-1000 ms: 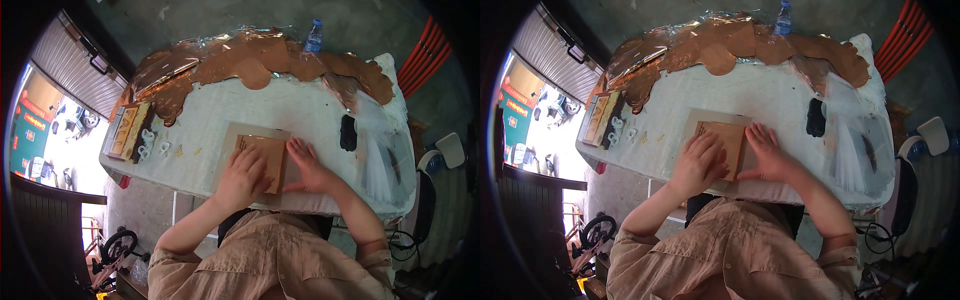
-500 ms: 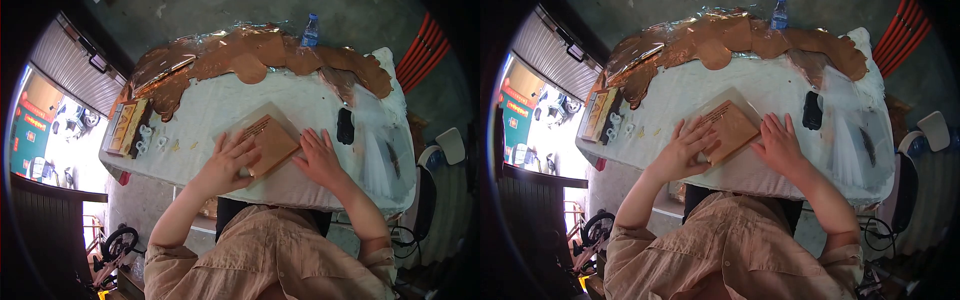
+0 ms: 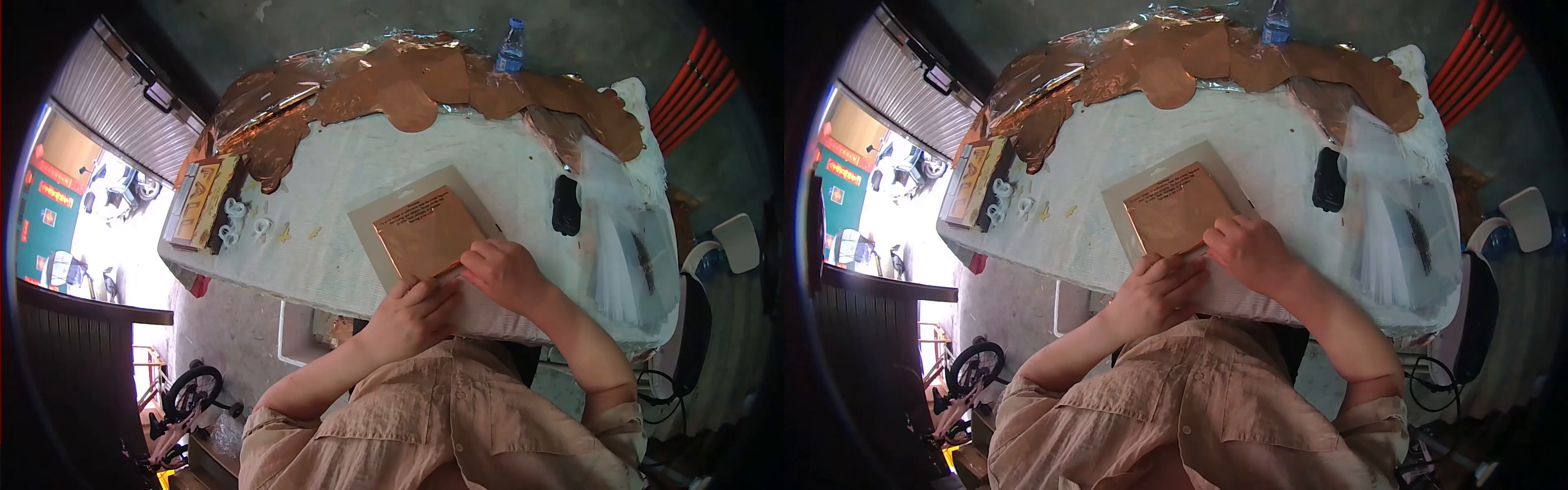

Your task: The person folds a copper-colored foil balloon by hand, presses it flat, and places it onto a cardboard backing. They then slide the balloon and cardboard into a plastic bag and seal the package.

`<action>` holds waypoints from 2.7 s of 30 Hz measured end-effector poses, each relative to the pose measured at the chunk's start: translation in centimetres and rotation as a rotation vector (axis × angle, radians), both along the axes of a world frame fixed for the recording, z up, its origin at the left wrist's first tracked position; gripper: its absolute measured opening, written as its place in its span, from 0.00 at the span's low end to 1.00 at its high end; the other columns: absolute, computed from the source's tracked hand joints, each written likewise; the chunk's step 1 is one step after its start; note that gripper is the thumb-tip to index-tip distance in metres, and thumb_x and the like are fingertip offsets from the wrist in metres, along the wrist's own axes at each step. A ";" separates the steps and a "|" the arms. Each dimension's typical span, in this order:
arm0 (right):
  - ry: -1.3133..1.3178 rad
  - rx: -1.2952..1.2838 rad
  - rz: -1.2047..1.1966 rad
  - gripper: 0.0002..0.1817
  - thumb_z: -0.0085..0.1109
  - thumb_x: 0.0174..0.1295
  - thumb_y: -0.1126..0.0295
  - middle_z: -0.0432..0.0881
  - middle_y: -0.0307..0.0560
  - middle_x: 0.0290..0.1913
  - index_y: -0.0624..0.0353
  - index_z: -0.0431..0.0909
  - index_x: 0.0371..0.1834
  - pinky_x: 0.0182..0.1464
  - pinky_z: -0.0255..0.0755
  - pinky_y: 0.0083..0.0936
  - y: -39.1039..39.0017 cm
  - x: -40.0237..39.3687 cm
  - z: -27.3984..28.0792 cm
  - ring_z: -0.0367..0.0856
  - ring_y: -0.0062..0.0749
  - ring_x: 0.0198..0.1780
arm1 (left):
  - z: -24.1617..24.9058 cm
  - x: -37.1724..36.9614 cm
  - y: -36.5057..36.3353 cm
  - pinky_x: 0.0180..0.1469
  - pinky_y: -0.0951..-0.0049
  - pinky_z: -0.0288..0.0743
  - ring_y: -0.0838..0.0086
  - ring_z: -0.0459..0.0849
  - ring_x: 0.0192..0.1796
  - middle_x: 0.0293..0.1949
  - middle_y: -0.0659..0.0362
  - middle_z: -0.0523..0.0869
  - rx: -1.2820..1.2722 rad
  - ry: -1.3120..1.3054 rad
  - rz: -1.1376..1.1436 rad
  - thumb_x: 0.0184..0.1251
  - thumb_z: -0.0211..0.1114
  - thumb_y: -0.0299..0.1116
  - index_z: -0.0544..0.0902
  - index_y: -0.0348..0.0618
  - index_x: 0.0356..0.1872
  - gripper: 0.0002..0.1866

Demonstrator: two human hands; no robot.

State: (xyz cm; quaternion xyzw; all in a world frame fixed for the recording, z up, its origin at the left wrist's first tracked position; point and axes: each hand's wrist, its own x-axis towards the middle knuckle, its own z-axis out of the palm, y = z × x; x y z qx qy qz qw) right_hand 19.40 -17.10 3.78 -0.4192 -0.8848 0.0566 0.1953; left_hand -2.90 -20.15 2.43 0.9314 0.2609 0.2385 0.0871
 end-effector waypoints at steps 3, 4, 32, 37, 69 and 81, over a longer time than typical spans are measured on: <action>-0.115 0.062 0.020 0.12 0.68 0.51 0.67 0.73 0.42 0.30 0.54 0.72 0.29 0.33 0.76 0.31 0.2 -0.4 -0.1 0.79 0.36 0.33 | 0.0 -0.1 0.2 0.59 0.64 0.68 0.67 0.77 0.57 0.57 0.55 0.82 0.014 -0.002 -0.026 0.53 0.71 0.42 0.80 0.39 0.55 0.28; -0.148 0.067 0.021 0.10 0.67 0.51 0.68 0.73 0.41 0.29 0.54 0.72 0.28 0.31 0.76 0.30 0.2 -0.5 -0.3 0.79 0.35 0.32 | -0.2 -0.2 0.2 0.59 0.64 0.68 0.67 0.77 0.57 0.57 0.55 0.82 0.019 -0.001 -0.018 0.53 0.71 0.42 0.80 0.39 0.55 0.28; -0.007 0.123 -0.106 0.13 0.67 0.51 0.69 0.75 0.42 0.34 0.58 0.79 0.39 0.42 0.73 0.33 -1.3 1.7 -0.9 0.78 0.37 0.38 | 2.5 -0.9 1.4 0.54 0.63 0.73 0.63 0.80 0.52 0.52 0.56 0.83 0.009 -0.093 0.108 0.53 0.71 0.36 0.83 0.43 0.46 0.18; -0.006 0.105 -0.135 0.15 0.67 0.52 0.68 0.76 0.42 0.36 0.58 0.79 0.43 0.43 0.73 0.33 -1.2 1.7 -0.9 0.78 0.37 0.39 | 2.8 -1.1 1.8 0.53 0.62 0.72 0.61 0.79 0.51 0.51 0.55 0.83 -0.026 -0.041 0.244 0.55 0.70 0.34 0.83 0.42 0.47 0.18; -0.320 -0.077 -0.908 0.10 0.58 0.61 0.69 0.84 0.60 0.40 0.65 0.81 0.40 0.47 0.78 0.42 5.6 18.4 1.4 0.84 0.53 0.44 | 1.0 3.0 7.4 0.42 0.65 0.76 0.66 0.81 0.44 0.38 0.61 0.81 0.163 0.002 0.152 0.56 0.68 0.32 0.82 0.45 0.40 0.10; -0.549 -0.060 -1.068 0.08 0.58 0.55 0.71 0.87 0.55 0.38 0.58 0.85 0.35 0.44 0.80 0.40 7.1 17.7 2.7 0.87 0.47 0.41 | -0.8 2.6 8.3 0.36 0.68 0.80 0.67 0.83 0.39 0.34 0.60 0.82 0.175 0.129 0.137 0.58 0.66 0.31 0.81 0.44 0.36 0.06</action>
